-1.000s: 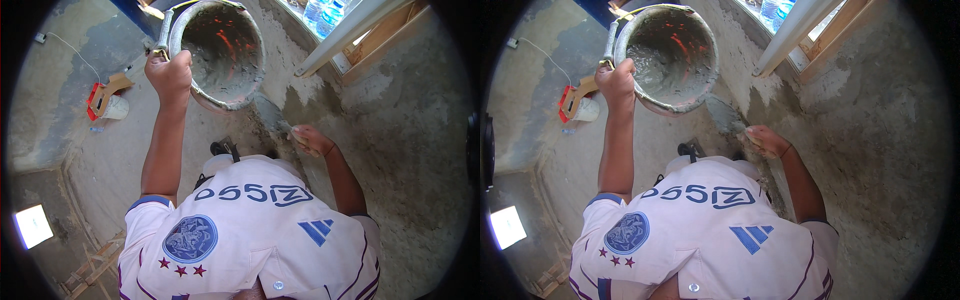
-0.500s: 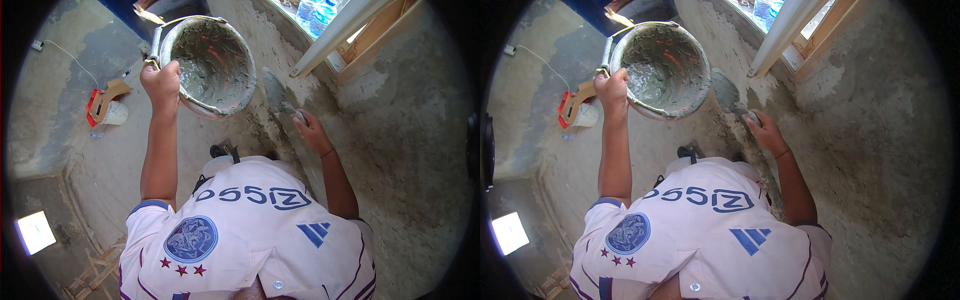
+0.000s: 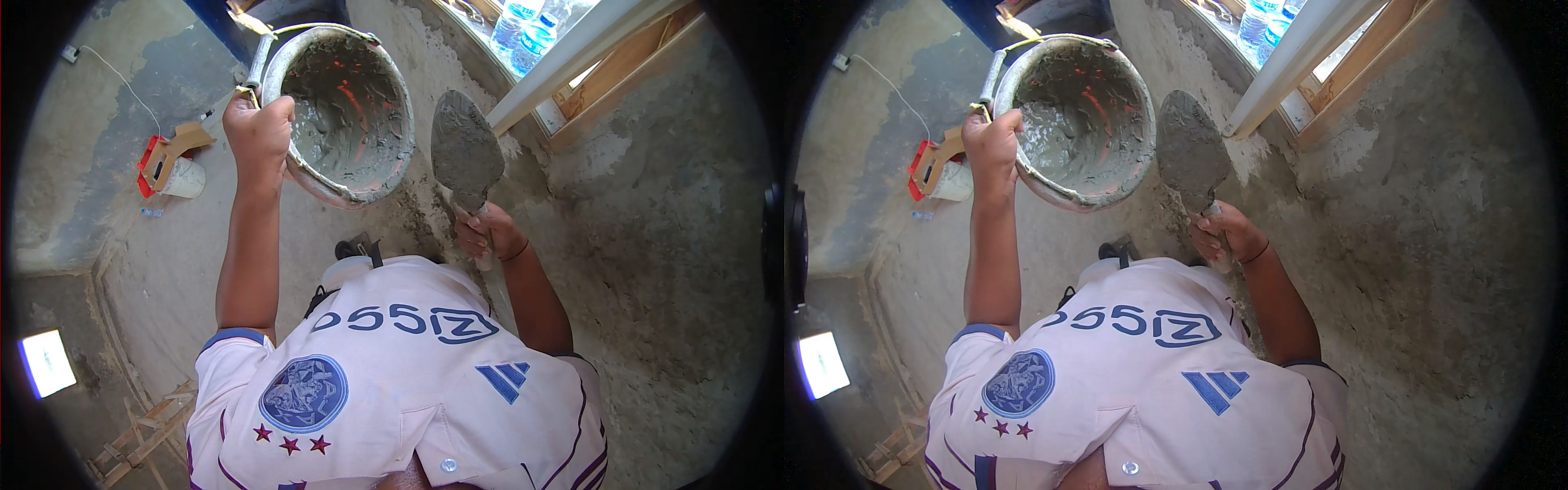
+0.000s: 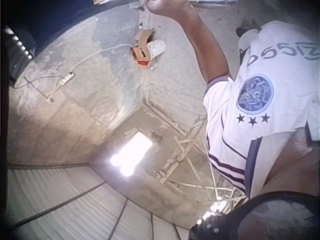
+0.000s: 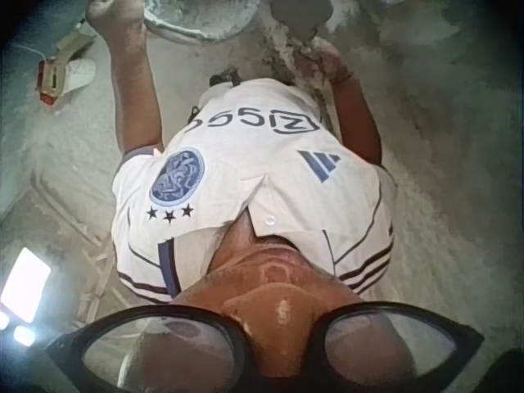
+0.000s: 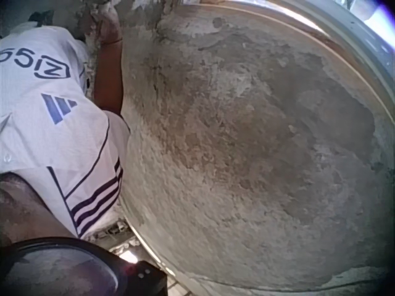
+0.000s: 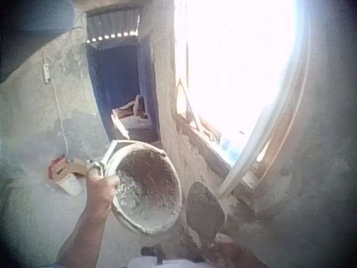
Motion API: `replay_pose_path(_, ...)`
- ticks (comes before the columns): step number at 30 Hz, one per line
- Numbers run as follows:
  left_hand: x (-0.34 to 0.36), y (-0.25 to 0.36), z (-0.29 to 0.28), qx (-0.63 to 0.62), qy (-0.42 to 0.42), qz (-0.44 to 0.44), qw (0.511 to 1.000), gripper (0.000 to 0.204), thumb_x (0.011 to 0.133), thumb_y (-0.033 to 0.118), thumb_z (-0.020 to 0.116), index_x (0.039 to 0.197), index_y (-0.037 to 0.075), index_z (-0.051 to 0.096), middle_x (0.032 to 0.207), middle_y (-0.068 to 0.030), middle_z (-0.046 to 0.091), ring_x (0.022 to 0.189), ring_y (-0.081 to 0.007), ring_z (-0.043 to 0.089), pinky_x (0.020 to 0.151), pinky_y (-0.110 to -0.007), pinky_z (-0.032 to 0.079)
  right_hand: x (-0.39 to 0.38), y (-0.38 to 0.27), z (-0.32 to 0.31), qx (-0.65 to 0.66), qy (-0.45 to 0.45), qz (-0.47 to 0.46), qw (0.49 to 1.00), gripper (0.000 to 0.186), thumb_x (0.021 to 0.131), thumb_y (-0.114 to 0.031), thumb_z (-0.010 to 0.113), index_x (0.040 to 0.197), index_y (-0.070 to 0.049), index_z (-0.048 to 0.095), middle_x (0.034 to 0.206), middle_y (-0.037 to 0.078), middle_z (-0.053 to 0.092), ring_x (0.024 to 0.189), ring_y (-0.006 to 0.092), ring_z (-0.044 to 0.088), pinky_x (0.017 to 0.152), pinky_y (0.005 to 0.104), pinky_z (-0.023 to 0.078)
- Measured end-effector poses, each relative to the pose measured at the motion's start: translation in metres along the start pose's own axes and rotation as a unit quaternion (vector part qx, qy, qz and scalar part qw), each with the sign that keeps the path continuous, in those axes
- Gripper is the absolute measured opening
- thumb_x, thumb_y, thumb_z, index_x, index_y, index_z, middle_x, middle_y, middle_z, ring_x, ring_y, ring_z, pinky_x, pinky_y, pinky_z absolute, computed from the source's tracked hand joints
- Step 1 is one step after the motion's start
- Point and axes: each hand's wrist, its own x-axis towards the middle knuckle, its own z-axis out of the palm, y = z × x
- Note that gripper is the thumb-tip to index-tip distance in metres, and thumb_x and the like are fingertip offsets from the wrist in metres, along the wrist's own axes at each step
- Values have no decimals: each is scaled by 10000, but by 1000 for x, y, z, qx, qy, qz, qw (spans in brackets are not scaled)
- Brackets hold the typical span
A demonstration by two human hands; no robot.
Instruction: The person applies plaster mix from a bucket onto a concrete wall using a trowel.
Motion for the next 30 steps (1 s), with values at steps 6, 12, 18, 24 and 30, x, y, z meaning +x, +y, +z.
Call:
replay_pose_path(6,4,1,-6,-8,14,1,1000,190,591,-79,509,769,-12,517,706,-35,518,602,-110,475,543,-239,375,9,5,0,165,-93,8,982,121,805,-180,479,746,-97,413,511,8,374,365,113,401,390,268,429)
replay_pose_path(12,3,-4,-14,-61,34,-50,996,189,555,-90,516,722,-5,488,709,-28,499,626,-109,460,545,-240,372,13,3,9,-78,174,-39,981,73,759,-124,507,777,-69,464,527,35,437,393,137,431,416,289,429)
replay_pose_path(18,3,-2,-9,-98,87,-52,990,242,555,-95,494,787,-26,513,713,-44,502,615,-134,485,561,-254,388,23,12,11,-601,336,-125,714,189,664,-126,585,768,18,522,609,190,551,548,323,558,526,366,458)
replay_pose_path(24,0,0,-8,-91,89,-22,992,272,542,-106,496,802,-28,508,743,-50,508,636,-141,491,578,-261,393,4,31,-14,-700,367,12,613,278,667,-199,594,853,5,578,731,240,580,728,420,553,638,452,462)
replay_pose_path(30,13,-14,-20,-92,91,-14,991,237,553,-109,500,770,-11,500,744,-35,505,640,-127,482,567,-249,380,-25,32,-59,-679,393,18,620,294,719,-219,607,887,22,584,801,238,589,774,376,579,680,417,460)
